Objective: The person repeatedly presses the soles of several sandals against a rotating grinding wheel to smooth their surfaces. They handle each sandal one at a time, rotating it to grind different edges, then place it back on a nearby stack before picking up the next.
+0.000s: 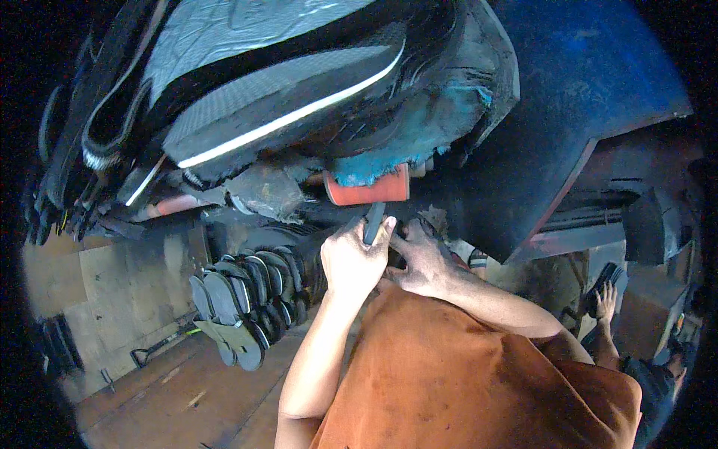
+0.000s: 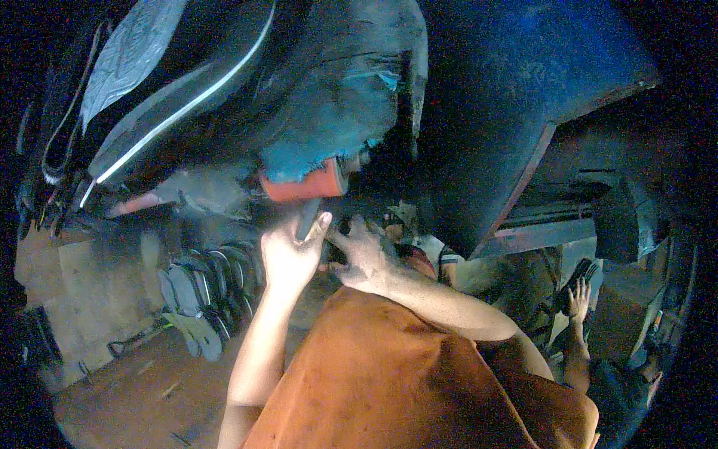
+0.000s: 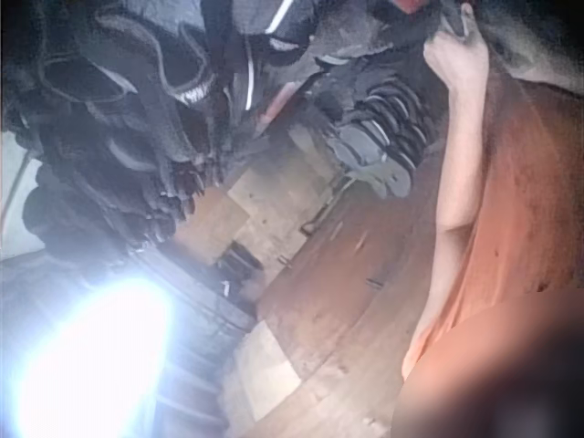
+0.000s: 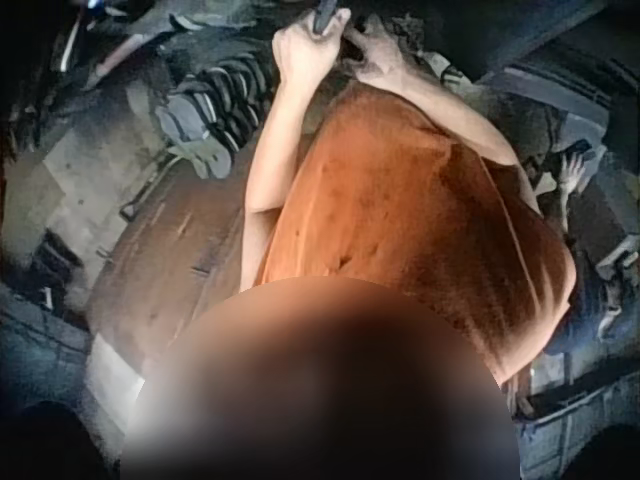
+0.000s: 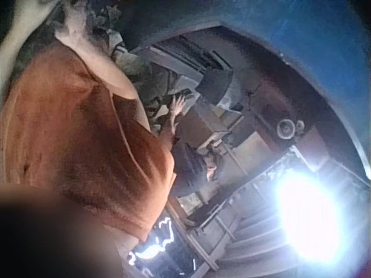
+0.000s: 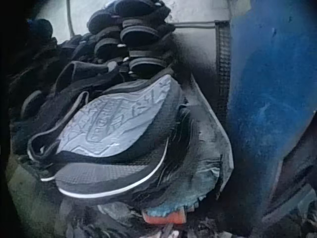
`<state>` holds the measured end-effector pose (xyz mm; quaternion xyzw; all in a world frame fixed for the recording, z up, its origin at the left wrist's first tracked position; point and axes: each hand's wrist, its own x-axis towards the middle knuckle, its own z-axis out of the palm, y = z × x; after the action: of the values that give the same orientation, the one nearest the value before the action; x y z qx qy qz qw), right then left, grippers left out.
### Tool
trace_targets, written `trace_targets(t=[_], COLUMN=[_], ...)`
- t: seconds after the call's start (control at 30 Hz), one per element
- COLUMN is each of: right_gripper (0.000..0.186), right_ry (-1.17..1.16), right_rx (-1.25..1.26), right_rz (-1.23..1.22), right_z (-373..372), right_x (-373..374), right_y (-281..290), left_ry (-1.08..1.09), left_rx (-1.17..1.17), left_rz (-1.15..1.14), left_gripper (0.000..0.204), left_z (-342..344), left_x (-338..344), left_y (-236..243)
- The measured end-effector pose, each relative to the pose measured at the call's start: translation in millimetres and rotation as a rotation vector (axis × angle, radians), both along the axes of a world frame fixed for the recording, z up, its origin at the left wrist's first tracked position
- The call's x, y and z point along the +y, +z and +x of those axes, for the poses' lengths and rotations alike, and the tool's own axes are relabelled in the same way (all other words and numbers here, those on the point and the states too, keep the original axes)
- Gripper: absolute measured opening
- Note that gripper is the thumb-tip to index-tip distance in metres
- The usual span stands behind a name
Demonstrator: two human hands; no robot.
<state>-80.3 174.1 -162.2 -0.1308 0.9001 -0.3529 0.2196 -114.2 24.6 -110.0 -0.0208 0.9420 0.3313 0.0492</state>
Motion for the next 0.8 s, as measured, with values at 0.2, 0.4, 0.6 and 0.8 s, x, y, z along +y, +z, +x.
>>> trace_targets(t=[0.2, 0.4, 0.6, 0.8], right_gripper=[0.078, 0.063, 0.085, 0.064], right_ry=[-0.049, -0.044, -0.412, -0.725], right_rx=[-0.113, 0.373, 0.228, -1.023], right_rz=[0.013, 0.380, -0.486, -1.684], right_z=[-8.9, 2.7, 28.7, 3.7], right_x=[16.8, 16.2, 22.9, 29.9], right_y=[16.8, -12.9, -60.8, -74.8], left_ry=[-0.009, 0.043, 0.094, 0.108], left_rx=[-0.056, 0.083, 0.020, 0.051], left_rz=[-0.056, 0.418, 0.427, 0.447], left_gripper=[0.034, 0.026, 0.037, 0.036], left_z=[-11.4, 25.5, 46.4, 67.6], left_x=[16.6, 10.5, -15.0, -23.7], left_y=[-13.3, -18.3, -24.8, -17.6])
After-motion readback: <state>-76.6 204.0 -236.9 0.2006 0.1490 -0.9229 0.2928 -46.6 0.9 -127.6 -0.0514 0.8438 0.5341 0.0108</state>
